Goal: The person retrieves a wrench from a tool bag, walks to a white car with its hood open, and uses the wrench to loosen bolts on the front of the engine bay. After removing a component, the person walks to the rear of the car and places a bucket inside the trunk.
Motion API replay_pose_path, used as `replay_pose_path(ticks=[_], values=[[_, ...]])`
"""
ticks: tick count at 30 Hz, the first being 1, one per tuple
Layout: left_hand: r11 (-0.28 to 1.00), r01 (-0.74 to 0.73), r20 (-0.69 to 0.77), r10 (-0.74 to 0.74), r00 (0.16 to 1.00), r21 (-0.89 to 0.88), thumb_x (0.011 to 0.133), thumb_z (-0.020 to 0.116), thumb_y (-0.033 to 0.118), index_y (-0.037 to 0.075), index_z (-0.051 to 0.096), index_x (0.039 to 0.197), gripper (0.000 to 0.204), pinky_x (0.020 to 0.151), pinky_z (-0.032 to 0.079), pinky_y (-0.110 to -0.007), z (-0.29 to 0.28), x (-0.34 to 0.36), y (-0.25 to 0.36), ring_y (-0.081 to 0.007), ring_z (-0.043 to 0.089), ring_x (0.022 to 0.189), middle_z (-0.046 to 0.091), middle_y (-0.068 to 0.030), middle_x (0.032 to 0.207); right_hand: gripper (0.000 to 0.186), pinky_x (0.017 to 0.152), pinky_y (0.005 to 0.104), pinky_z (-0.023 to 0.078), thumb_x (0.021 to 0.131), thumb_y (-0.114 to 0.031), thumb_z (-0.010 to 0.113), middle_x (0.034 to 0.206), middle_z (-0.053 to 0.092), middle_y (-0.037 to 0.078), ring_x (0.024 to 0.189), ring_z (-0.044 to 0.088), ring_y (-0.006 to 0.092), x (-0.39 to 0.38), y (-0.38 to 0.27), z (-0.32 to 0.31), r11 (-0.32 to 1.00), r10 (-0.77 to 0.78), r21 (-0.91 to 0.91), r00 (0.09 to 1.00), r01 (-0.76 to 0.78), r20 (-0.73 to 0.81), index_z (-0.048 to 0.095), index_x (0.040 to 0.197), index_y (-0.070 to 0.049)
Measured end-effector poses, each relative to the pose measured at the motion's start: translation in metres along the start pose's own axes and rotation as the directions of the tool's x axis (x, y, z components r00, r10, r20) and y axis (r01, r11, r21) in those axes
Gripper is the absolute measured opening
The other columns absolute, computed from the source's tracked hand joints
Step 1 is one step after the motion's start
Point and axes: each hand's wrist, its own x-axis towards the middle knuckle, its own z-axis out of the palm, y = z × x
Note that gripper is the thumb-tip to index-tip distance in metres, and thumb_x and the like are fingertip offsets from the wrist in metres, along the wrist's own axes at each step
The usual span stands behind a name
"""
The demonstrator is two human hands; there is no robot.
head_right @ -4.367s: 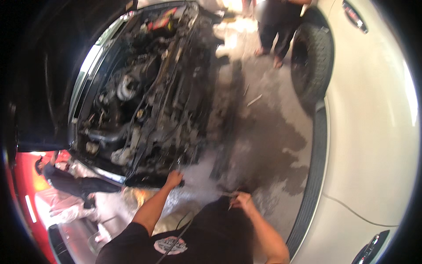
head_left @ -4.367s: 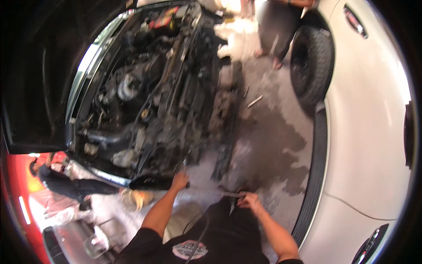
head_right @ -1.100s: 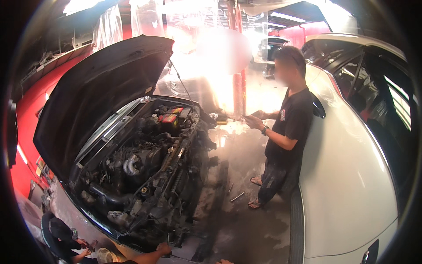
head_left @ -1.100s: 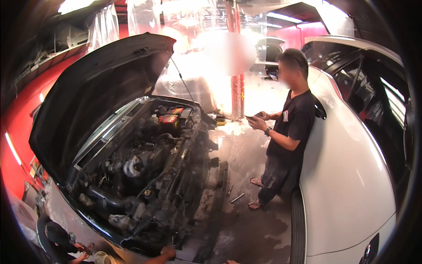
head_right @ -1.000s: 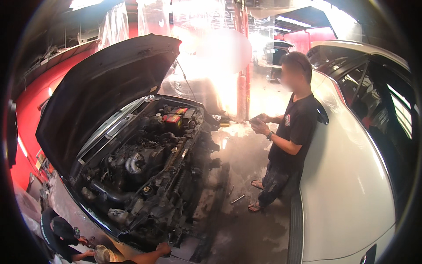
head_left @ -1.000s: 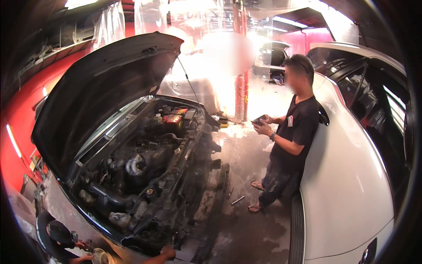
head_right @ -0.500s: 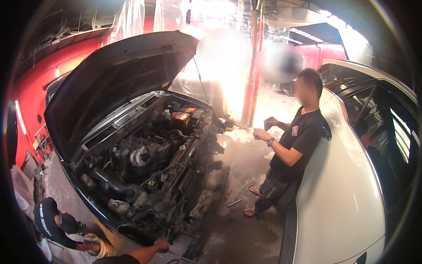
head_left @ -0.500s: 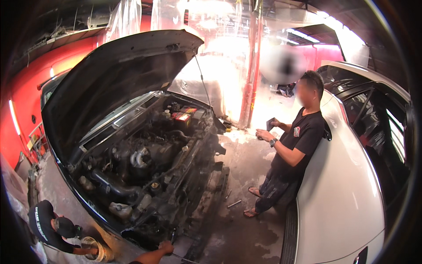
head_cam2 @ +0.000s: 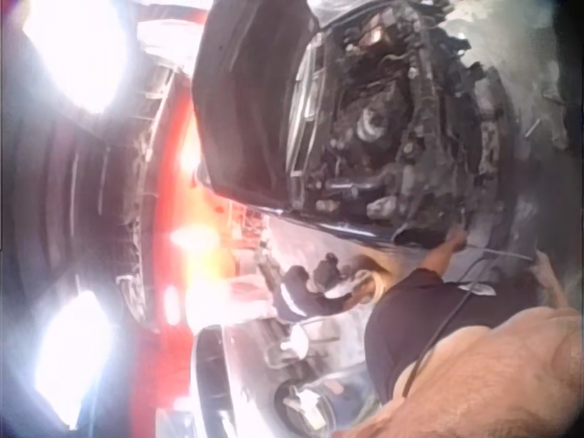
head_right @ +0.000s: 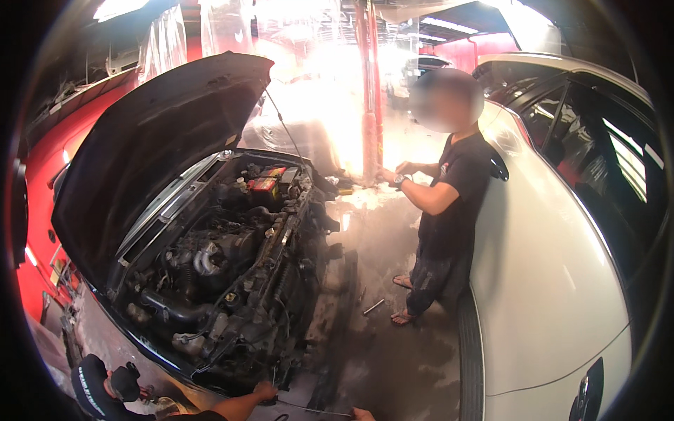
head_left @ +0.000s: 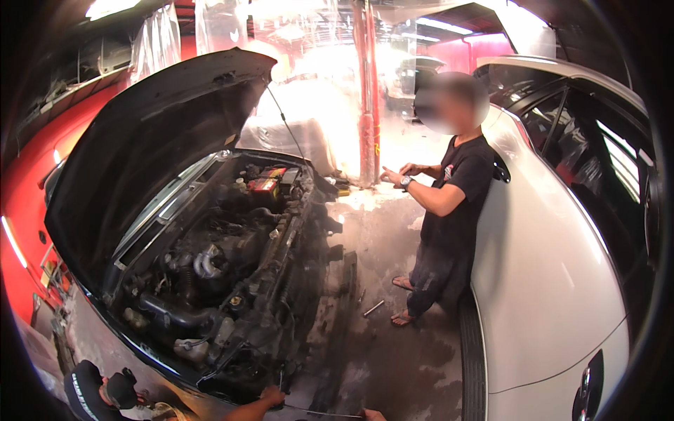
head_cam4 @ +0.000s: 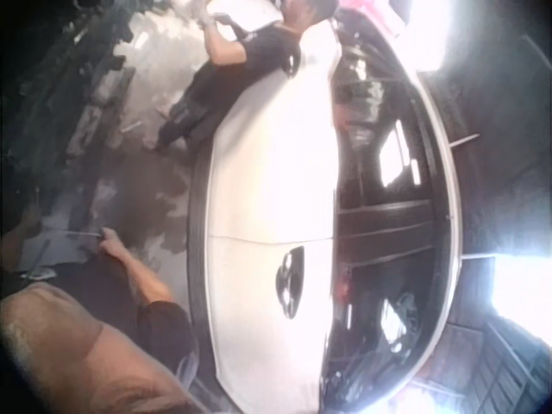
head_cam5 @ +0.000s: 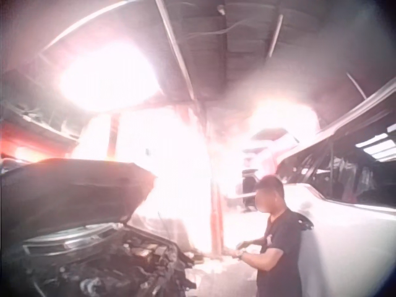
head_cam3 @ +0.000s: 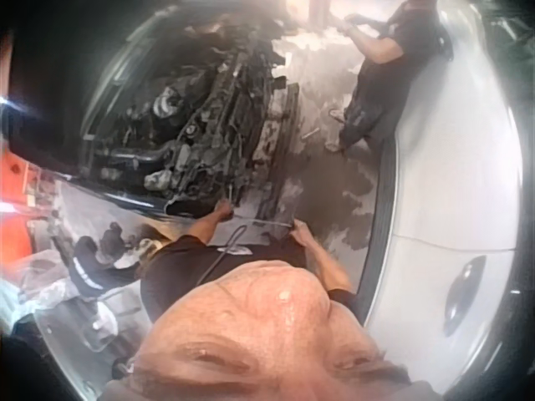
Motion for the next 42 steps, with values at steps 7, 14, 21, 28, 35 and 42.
replay_pose_path(ticks=[7,14,21,28,35,42], values=[[0.999,0.002,0.069,-0.005,0.998,0.046,0.081,0.061,0.040,0.001,0.064,0.111,0.049,0.093,0.048,-0.046,0.005,0.006,-0.006,-0.0397,0.058,0.111,0.062,-0.0226,0.116,0.029,0.076,0.0437,0.050,0.084,-0.009,0.054,0.091,0.066,0.025,0.083,0.064,0.0400,0.006,-0.008,-0.004,0.983,0.183,-0.011,0.980,-0.182,0.077,0.061,0.109,0.003],[0.998,-0.006,0.028,0.004,1.000,0.066,0.082,0.062,0.038,0.000,0.065,0.110,0.048,0.093,0.047,-0.046,0.009,0.007,-0.003,-0.0389,0.058,0.111,0.062,-0.0224,0.117,0.033,0.078,0.0465,0.050,0.086,-0.019,0.055,0.094,0.065,0.026,0.088,0.064,0.0376,0.001,0.010,0.000,0.854,0.071,-0.515,0.997,-0.074,-0.026,0.062,0.109,0.002],[0.997,0.027,0.002,-0.028,1.000,0.070,0.083,0.061,0.036,0.002,0.064,0.112,0.045,0.092,0.048,-0.046,0.010,0.003,-0.010,-0.0372,0.058,0.112,0.062,-0.0218,0.117,0.039,0.065,0.0384,0.055,0.085,-0.024,0.061,0.103,0.063,0.015,0.080,0.064,0.0277,-0.004,0.021,-0.006,0.557,0.565,0.597,0.790,-0.578,0.237,0.060,0.115,0.002],[0.993,-0.078,-0.108,0.088,0.990,0.093,0.083,0.061,0.032,0.001,0.064,0.109,0.041,0.090,0.049,-0.046,0.003,0.000,0.009,-0.0384,0.060,0.108,0.063,-0.0214,0.113,0.037,0.059,0.0345,0.054,0.095,-0.025,0.046,0.094,0.064,0.016,0.065,0.061,0.0229,0.001,0.169,0.066,0.795,0.437,0.552,0.868,-0.250,-0.237,0.059,0.119,0.000],[0.998,0.017,-0.072,-0.013,0.997,0.057,0.081,0.061,0.031,-0.001,0.066,0.103,0.039,0.090,0.049,-0.046,0.015,0.002,-0.012,-0.0399,0.061,0.105,0.064,-0.0224,0.110,0.048,0.073,0.0393,0.059,0.080,0.012,0.051,0.097,0.063,0.021,0.081,0.069,0.0308,0.006,0.032,0.014,0.627,0.511,0.654,0.857,-0.423,0.065,0.045,0.127,0.005],[0.998,-0.005,-0.062,0.009,0.998,0.055,0.081,0.061,0.032,-0.001,0.067,0.101,0.039,0.091,0.048,-0.046,0.005,-0.006,-0.001,-0.0395,0.060,0.106,0.064,-0.0231,0.109,0.027,0.079,0.0313,0.051,0.079,0.009,0.052,0.092,0.068,0.012,0.084,0.066,0.0219,0.020,0.071,0.009,0.991,0.103,-0.096,0.989,-0.093,0.107,0.053,0.105,0.003]])
